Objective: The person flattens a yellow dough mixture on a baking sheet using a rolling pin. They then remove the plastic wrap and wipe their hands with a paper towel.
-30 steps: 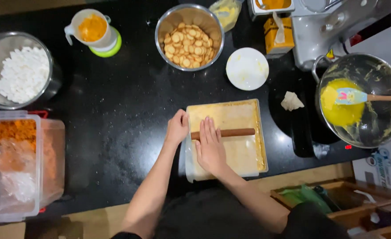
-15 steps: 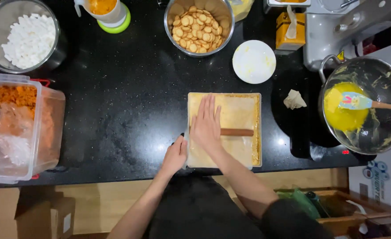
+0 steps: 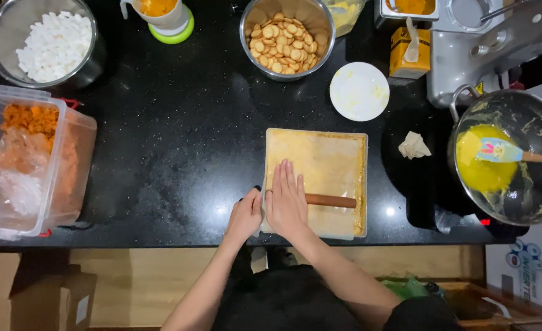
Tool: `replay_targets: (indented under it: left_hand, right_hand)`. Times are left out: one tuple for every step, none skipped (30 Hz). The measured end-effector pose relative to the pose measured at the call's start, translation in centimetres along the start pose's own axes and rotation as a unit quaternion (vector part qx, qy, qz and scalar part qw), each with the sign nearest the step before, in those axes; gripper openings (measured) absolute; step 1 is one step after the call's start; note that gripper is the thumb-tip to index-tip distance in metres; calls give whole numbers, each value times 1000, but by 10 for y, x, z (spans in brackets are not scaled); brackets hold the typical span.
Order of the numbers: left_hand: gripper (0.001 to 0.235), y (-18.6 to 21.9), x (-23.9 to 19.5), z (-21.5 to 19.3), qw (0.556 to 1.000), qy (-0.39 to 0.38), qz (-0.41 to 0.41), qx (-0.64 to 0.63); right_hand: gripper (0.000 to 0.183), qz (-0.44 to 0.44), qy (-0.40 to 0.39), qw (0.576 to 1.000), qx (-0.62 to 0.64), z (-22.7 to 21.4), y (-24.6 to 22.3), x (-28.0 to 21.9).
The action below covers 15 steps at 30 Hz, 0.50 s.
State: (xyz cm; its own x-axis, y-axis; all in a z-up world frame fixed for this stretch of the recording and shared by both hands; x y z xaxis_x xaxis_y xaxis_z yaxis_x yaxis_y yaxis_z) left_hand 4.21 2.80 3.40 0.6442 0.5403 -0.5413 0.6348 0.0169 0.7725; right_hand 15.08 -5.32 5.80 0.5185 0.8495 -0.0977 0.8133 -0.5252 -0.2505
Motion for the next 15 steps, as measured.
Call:
replay_targets:
  left_hand:
    - [36, -6, 0, -1, 1000, -1, 1, 1]
    - [35, -9, 4, 1, 1000, 0, 10, 1]
    - [33, -12, 7, 3, 1000, 0, 19, 0]
    - [33, -13, 4, 3, 1000, -2, 19, 1]
    - [35, -14, 1, 2, 1000, -6, 20, -4]
    - [37, -14, -1, 0, 1000, -7, 21, -10]
    - [37, -16, 7, 3, 1000, -8, 22, -10]
    - [36, -20, 11, 4, 999, -15, 35, -9]
    - [36, -25, 15, 5, 999, -21, 48, -8]
    - [36, -22, 15, 5, 998, -24, 50, -6]
    - [36, -19, 14, 5, 998, -17, 52, -1]
    - [36, -17, 10, 6, 998, -14, 55, 4]
    - [36, -22, 12, 8, 998, -19, 57, 7]
    - [38, -26, 13, 9, 998, -12, 62, 3]
    - [40, -29, 14, 9, 998, -5, 66, -1]
  right_hand:
    - [75, 1, 1, 1000, 0, 4, 0, 4]
    - [75, -11, 21, 1000, -20, 4, 1, 10]
    - [75, -22, 41, 998, -40, 5, 2, 15]
    - [75, -20, 41, 998, -40, 3, 5, 27]
    - [77, -16, 62, 996, -60, -2, 7, 38]
    - [79, -15, 84, 993, -80, -7, 9, 52]
    - [79, -14, 85, 993, -81, -8, 11, 49]
    - [78, -19, 97, 992, -81, -8, 7, 42]
    - [76, -24, 110, 990, -80, -8, 3, 35]
    - [76, -20, 112, 990, -81, -3, 1, 18]
    - [74, -34, 121, 990, -70, 0, -5, 1]
    - [73, -46, 129, 989, -60, 3, -10, -21]
    - [73, -39, 130, 989, -61, 5, -9, -29]
    - [76, -56, 126, 989, -52, 7, -11, -38]
    - [80, -72, 122, 989, -42, 9, -13, -47]
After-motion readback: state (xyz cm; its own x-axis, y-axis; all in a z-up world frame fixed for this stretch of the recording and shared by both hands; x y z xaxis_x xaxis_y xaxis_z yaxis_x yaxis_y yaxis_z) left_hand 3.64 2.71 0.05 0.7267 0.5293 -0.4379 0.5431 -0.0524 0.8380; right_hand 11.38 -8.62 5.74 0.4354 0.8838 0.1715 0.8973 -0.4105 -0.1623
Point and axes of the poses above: each hand's wrist, its own x-axis towards the middle knuckle, its own z-axis out of the palm, y = z × x, the point moved 9 cm from there along x, towards the middle knuckle, and after that the axes turned 5 degrees about -x, right-handed, at the moved point
